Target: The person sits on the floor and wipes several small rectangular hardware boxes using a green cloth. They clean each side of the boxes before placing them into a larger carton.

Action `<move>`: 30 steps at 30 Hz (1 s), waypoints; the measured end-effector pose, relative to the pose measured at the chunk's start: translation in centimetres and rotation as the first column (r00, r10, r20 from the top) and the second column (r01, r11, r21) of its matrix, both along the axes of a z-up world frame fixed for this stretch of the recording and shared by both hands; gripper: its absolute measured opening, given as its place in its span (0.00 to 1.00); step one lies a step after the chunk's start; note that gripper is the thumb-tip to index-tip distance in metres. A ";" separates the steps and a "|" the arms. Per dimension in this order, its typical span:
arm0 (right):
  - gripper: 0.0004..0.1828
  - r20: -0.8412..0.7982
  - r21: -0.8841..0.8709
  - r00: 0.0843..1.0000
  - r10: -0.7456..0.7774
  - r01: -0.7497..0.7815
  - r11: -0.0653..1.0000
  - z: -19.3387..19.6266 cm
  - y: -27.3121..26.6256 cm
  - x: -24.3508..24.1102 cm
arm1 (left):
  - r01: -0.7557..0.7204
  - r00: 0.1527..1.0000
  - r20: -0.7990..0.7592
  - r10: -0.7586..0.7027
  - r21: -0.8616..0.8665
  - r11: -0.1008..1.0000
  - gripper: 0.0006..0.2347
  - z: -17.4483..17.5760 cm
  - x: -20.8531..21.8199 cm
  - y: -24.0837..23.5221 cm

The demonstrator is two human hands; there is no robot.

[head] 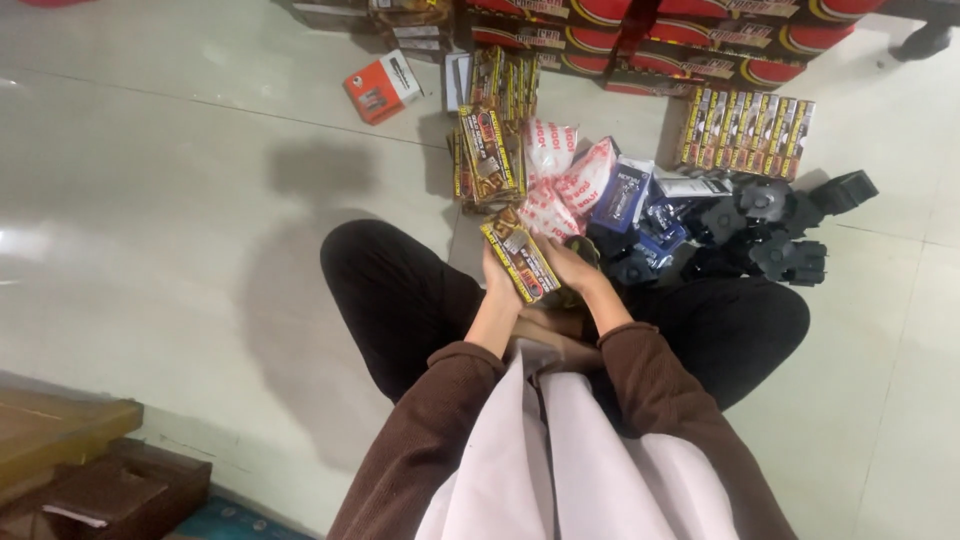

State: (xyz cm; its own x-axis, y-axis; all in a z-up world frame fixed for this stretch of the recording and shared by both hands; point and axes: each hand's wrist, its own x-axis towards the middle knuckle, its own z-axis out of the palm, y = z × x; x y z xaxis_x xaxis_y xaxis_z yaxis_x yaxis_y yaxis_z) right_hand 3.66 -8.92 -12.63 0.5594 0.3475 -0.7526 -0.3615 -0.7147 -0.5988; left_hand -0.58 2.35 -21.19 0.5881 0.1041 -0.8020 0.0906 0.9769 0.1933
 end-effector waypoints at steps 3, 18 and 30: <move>0.63 -0.061 0.024 0.998 0.015 -0.014 1.000 6.8 2.7 -1.0 | -0.019 1.000 -0.009 0.019 -0.011 1.000 0.35 0.2 -1.6 0.8; 0.53 -0.070 0.026 0.987 0.146 -0.145 0.989 8.1 9.5 4.1 | -0.127 0.988 -0.101 0.119 -0.068 0.990 0.34 1.1 0.8 5.6; 0.33 0.053 0.116 0.992 -0.118 0.112 0.987 1.8 7.6 2.1 | -0.084 0.993 -0.088 0.077 -0.078 0.993 0.33 4.7 1.2 6.5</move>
State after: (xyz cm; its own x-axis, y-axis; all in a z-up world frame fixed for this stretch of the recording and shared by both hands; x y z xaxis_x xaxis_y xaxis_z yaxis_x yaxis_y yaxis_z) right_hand 5.75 -1.31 -10.83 0.6428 0.3589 -0.6767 -0.3990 -0.5973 -0.6957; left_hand 0.64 8.80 -16.46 0.5100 0.0809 -0.8564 0.0233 0.9939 0.1077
